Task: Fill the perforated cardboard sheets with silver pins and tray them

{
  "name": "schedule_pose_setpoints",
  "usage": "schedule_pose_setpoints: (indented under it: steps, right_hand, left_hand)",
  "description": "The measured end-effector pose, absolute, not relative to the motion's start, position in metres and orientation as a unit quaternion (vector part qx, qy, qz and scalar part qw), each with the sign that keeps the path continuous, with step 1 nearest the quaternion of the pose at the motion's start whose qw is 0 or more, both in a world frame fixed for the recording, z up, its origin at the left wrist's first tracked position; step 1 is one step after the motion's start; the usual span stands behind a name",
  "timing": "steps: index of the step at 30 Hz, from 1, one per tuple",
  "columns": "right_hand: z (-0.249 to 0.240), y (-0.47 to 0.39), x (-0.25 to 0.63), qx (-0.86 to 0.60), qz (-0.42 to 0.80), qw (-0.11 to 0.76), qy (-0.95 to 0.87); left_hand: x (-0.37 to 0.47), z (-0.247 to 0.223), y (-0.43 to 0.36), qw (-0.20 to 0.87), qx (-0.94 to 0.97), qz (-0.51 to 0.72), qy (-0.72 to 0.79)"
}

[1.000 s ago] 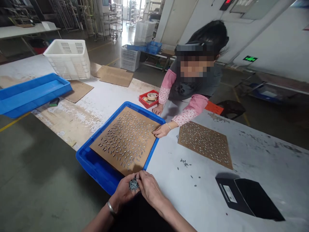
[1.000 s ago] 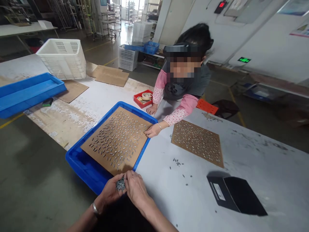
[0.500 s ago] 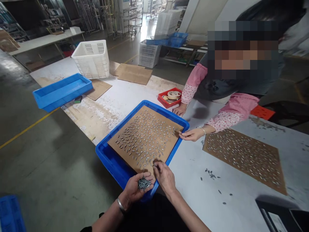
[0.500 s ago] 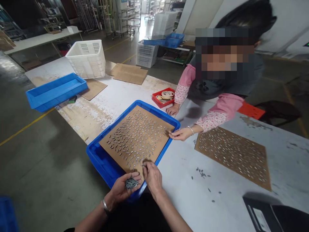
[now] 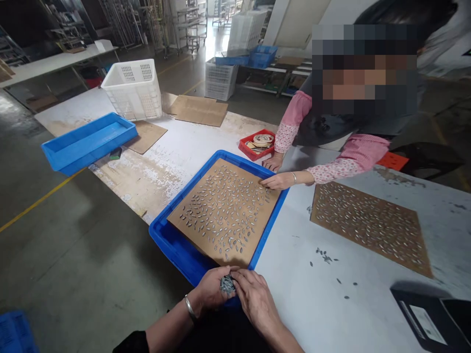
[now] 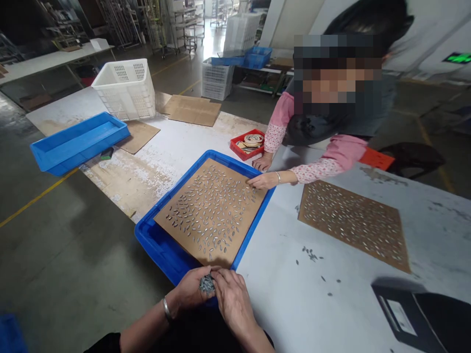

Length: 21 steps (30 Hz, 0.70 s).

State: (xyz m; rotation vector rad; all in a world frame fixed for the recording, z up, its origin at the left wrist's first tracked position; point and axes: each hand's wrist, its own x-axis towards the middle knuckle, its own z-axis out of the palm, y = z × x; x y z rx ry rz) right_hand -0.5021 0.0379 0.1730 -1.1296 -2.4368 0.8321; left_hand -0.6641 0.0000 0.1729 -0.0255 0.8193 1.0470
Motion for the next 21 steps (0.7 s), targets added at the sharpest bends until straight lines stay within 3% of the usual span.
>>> schedule_pose_setpoints:
  steps: [5,15,21]
  right_hand:
    - [0.177,0.037,-0.501,-0.444,0.383,0.179,-0.790]
    - [0.170,0.042,-0.494,-0.372,0.287,0.121,-0.874]
    - [0.169,0.043,-0.503,-0.395,0.408,0.241,-0.787]
  left_hand:
    - [-0.667,0.188,-0.004,0.768,0.150,0.470,0.409]
    - [-0.636,0.142,-0.014,0.782,-0.177,0.482,0.354]
    - [-0.645,0.160,-0.015,0.766,-0.175,0.518,0.339]
